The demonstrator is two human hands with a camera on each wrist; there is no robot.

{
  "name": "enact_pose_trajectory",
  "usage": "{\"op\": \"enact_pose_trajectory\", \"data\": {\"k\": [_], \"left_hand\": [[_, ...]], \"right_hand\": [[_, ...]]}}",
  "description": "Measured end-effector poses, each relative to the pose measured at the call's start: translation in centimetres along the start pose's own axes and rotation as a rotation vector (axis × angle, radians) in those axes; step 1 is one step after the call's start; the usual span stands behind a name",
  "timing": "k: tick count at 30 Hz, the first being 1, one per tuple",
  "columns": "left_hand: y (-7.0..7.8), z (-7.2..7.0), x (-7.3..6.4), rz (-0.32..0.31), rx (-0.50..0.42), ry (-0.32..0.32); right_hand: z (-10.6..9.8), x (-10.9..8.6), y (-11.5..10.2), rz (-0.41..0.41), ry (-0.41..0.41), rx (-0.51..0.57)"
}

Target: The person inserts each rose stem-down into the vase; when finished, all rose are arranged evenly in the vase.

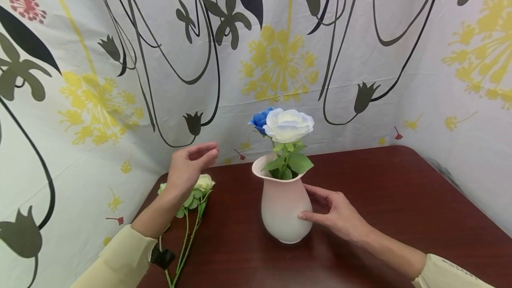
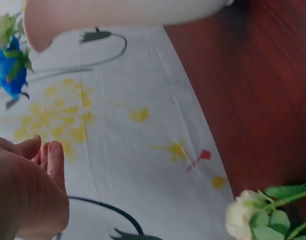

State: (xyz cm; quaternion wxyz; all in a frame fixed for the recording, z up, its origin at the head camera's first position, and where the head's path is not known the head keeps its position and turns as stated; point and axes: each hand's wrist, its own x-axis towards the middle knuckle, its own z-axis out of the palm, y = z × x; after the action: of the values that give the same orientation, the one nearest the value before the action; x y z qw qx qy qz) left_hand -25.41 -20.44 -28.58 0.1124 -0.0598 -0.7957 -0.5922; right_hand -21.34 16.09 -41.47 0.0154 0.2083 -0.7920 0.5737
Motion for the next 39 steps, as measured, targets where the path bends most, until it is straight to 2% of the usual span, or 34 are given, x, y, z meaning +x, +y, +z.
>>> {"op": "enact_pose_trajectory", "data": {"k": [9,17,24,28,32,35,39], "left_hand": [[-2.4,-1.9,0.6,-0.046,-0.079,0.049],[-5.1,-3.3,0.7,-0.131,-0.019,0.091],[-8.2,-4.2,0.8,-0.16,0.005,0.12],[-9.7,-4.4,0.7,-0.195,0.04,0.133],[-11.3,-4.5,0.4,-0.238,0.039,0.138],[-12.4,-4.5,0.2,-0.262,0.026,0.143],[-13.9,-4.4,-0.3,-0.276,0.093,0.141]], "right_hand": [[0.0,-0.2,-0.2,-0.02,-0.003,0.024],[-0.1,-0.2,-0.2,-0.009,-0.004,0.02],[-0.1,-0.1,-0.2,-0.007,-0.005,0.02],[-0.1,-0.1,-0.2,0.001,-0.003,0.009],[0.0,0.0,-0.1,0.021,0.01,-0.004],[0.0,0.0,0.1,0.005,0.009,-0.006],[0.0,0.1,0.3,-0.021,0.002,0.007]]}}
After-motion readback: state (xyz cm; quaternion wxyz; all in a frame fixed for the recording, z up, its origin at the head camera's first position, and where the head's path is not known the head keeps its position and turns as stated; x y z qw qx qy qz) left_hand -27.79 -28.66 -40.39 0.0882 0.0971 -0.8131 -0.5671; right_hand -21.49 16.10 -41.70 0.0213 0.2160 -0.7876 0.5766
